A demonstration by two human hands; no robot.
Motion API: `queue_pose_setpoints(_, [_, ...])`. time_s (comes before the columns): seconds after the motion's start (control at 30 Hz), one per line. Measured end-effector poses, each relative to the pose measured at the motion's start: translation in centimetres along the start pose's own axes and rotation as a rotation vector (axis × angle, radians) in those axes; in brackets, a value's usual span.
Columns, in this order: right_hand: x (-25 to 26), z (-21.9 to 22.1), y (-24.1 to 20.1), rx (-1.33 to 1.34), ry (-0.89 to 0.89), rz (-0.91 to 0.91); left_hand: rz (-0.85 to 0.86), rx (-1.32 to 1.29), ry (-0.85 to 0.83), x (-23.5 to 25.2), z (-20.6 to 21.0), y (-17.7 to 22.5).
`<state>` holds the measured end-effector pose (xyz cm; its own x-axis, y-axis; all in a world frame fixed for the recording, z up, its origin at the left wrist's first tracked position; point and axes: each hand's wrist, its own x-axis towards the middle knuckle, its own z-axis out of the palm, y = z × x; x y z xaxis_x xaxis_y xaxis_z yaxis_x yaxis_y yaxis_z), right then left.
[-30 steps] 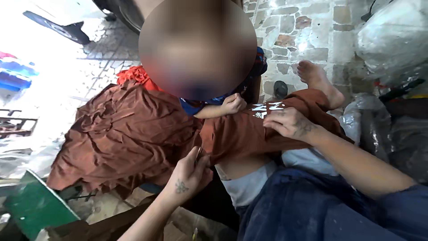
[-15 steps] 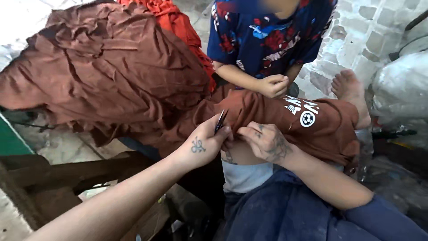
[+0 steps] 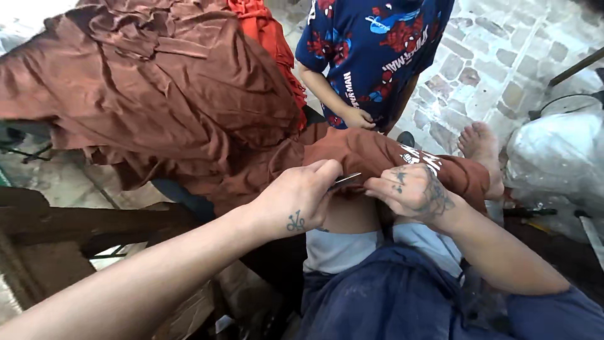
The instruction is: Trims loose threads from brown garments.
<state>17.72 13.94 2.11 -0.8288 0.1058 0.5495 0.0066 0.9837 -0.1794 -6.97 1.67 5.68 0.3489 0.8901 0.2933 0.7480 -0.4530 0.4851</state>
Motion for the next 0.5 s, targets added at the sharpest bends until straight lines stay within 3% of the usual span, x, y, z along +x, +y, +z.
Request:
queue_pose_setpoints(0.27, [-3.7, 0.1, 1.7, -0.024, 0.038, 0.194, -0.044, -0.009, -0.017, 0.0, 0.2, -0.9])
queue_pose_setpoints(0.5, [-3.6, 2.6, 0.2, 0.002, 0.183, 0.315, -0.166, -0.112, -0.028, -0.1, -2.0, -0.7])
